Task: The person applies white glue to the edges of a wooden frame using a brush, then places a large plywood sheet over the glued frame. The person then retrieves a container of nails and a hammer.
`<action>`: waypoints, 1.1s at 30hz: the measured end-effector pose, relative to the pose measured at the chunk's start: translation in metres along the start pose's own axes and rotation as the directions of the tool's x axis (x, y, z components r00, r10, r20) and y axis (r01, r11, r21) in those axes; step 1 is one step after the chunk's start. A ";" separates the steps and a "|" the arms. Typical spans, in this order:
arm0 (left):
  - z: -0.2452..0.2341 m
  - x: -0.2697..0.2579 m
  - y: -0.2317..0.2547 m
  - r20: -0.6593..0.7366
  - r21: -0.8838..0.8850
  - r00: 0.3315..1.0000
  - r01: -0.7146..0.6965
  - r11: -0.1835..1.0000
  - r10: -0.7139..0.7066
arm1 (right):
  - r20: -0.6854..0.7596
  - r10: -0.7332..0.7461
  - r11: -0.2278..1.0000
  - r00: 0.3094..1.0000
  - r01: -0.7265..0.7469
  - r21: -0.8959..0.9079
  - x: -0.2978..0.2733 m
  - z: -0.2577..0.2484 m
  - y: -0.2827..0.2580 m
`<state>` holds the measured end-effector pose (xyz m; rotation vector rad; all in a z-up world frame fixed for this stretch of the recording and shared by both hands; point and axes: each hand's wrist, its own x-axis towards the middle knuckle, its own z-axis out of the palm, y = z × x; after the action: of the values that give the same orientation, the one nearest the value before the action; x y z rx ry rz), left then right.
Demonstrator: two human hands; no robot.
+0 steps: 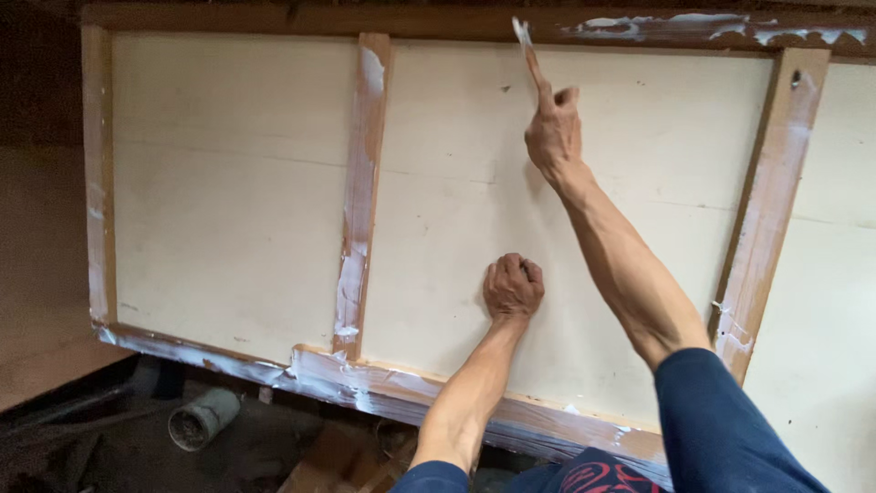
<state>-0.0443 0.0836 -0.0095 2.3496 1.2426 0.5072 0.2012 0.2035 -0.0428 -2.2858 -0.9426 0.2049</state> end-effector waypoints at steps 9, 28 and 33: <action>-0.012 0.009 0.006 0.005 -0.052 0.999 0.039 0.998 -0.039 | 0.057 -0.068 0.997 0.996 0.069 -0.018 0.011 0.012 0.010; 0.032 0.006 -0.047 0.296 0.357 0.948 0.004 0.934 -0.117 | -0.491 0.088 0.994 0.867 -0.108 -0.012 -0.221 -0.377 0.073; 0.010 -0.056 -0.012 0.274 0.216 0.939 0.151 0.964 -0.209 | -0.514 0.375 0.681 0.771 -0.606 -0.412 -0.415 -0.603 0.181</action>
<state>-0.0774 0.0411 -0.0307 2.3246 1.3954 -0.0273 0.2254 -0.4811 0.2729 -2.9444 -0.1234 -0.3527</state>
